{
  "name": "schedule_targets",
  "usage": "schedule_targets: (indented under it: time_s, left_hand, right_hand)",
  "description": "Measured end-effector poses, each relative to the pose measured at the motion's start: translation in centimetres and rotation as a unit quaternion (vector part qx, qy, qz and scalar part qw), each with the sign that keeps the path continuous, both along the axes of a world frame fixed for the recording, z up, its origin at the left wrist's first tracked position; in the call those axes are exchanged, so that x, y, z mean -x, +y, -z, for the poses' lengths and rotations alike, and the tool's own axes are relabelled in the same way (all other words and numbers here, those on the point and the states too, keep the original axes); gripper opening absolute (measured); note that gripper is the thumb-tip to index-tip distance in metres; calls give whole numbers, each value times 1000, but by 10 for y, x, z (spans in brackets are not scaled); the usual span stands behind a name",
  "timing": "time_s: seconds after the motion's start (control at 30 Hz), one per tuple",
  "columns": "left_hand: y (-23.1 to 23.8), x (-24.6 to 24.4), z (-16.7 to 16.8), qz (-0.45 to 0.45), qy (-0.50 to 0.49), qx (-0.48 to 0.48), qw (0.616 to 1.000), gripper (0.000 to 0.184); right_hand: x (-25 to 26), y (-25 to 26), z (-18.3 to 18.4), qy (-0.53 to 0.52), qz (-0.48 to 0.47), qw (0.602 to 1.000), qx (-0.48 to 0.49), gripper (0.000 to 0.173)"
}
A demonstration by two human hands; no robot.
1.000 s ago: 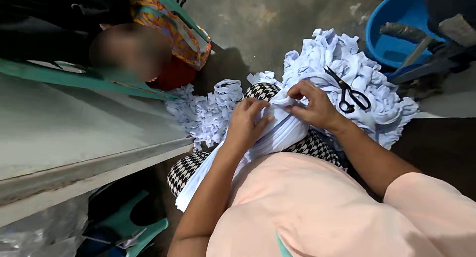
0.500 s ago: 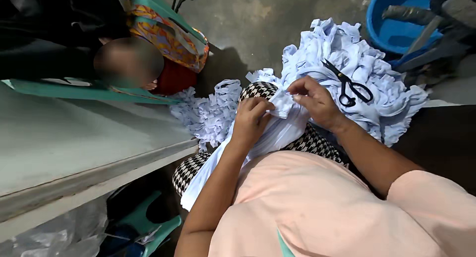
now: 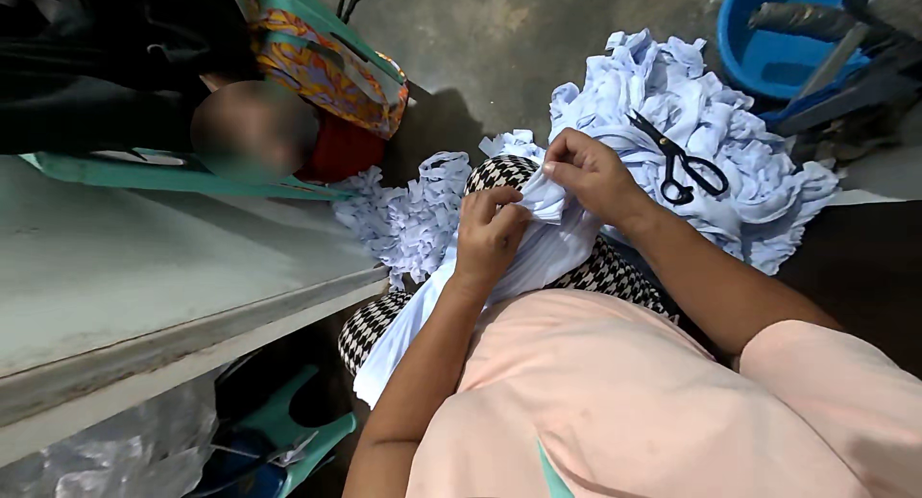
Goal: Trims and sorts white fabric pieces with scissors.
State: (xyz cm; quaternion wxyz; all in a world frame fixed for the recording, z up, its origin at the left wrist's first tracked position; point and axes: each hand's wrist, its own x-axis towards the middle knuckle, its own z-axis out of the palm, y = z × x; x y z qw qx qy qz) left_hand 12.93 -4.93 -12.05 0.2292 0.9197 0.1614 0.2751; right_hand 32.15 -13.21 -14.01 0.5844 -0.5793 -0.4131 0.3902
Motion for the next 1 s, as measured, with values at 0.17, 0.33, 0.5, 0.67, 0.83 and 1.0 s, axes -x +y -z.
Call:
schedule_targets:
  time_s: [0.17,0.33,0.5,0.67,0.83,1.0]
  left_hand:
    - [0,2,4,37,-19,-60,997,8]
    - [-2,1,6,40,-27,-84,995,8]
    - [-5,1,3,17,-18,-76,997,12]
    - [-6,-2,-1,9,-5,-58,998,14]
    - [-8,-4,-6,13,2,-41,999,13]
    - [-11,-5,-13,22,-8,7,1000,13]
  right_hand:
    - [-1,1,-3,16,-14,1000,13,10]
    - [-5,2,-9,91,-52,994,20,25]
    - [-17,-4,-9,-6,-127,992,8,26]
    - [-19,-5,-10,-172,-76,981,37,15]
    - [-19,-4,-12,-236,-41,971,16,16]
    - [-20,-1,-9,-268,-35,962,-25,23]
